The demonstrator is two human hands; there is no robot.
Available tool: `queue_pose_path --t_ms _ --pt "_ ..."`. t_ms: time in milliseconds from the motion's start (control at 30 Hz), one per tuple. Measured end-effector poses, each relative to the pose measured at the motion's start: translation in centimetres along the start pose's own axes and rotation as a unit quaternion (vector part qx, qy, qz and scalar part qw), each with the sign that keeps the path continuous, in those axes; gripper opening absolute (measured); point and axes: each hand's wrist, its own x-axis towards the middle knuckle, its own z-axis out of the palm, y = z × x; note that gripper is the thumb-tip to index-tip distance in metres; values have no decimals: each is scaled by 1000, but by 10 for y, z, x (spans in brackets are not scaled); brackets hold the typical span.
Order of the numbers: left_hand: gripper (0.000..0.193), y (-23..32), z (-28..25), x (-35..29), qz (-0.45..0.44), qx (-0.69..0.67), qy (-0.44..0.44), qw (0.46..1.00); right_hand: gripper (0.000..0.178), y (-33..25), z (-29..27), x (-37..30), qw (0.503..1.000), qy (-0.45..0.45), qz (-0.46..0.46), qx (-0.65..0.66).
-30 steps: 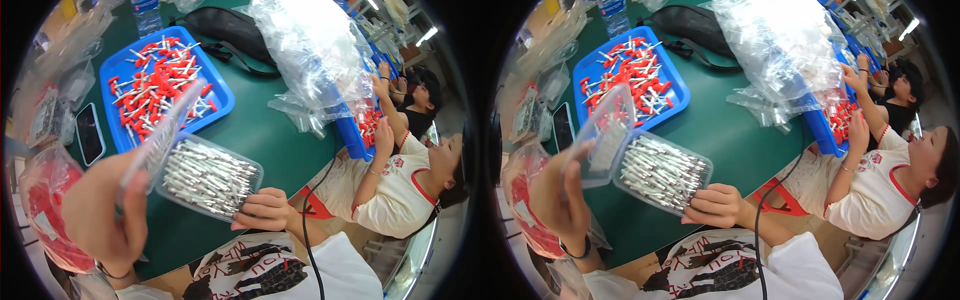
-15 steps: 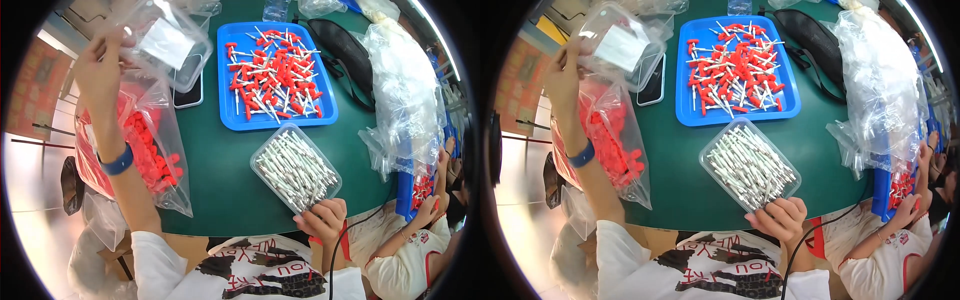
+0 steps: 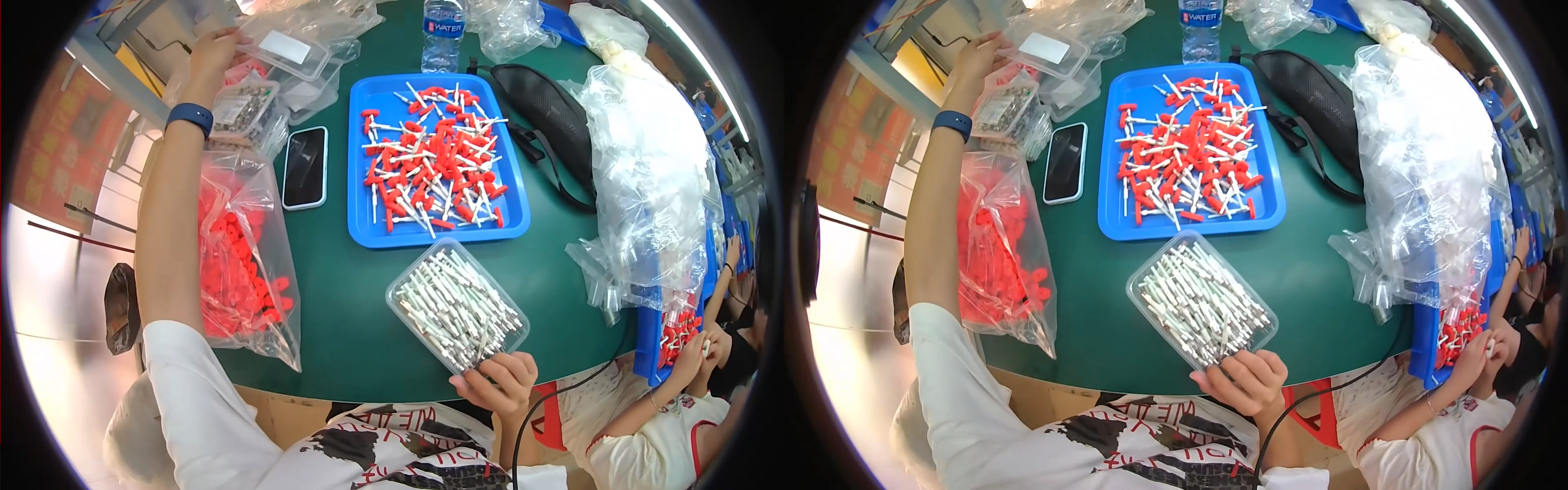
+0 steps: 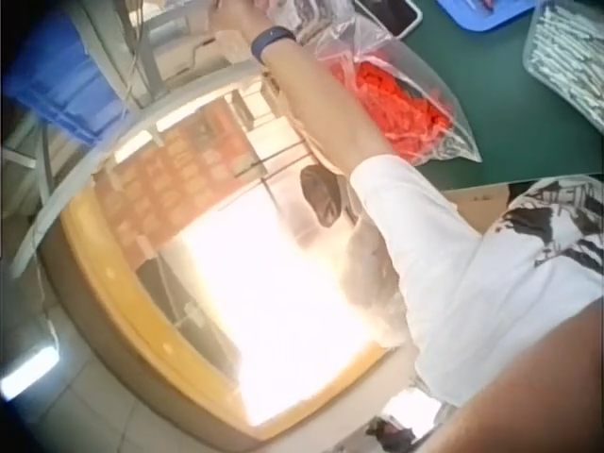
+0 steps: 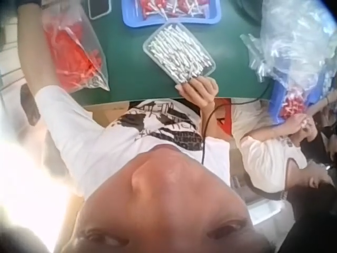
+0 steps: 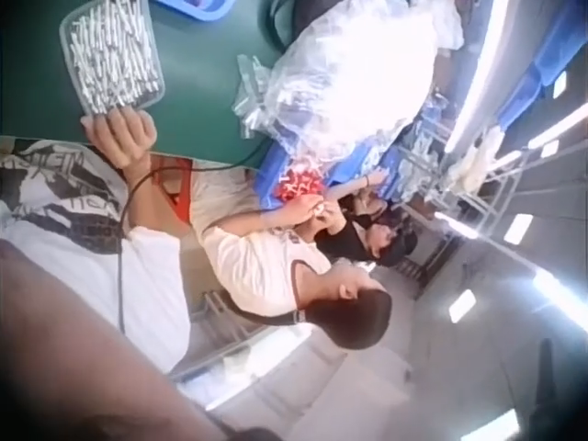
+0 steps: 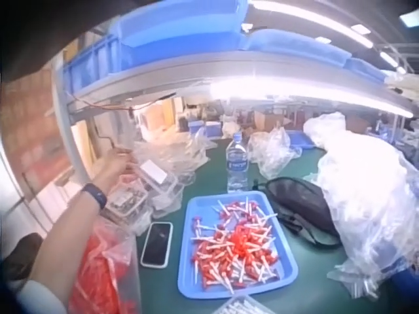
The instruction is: Assembling small red plastic parts with white stems at a factory workbench.
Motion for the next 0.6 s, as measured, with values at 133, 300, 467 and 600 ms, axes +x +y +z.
queue_pose_path --t_ms 133,300,467,600 --pt "34 -9 1 18 -32 35 41 998 22 -2 -4 -1 1000 -16 8 1" --pt "35 1 -18 43 -15 62 8 998 21 0 -2 -1 1000 -15 10 5" --pt "40 -7 9 56 -78 -138 -112 981 21 1 -2 -1 999 -31 13 -3" --pt "44 -15 65 40 -104 -107 -159 976 20 -1 -3 -1 999 -34 18 -14"
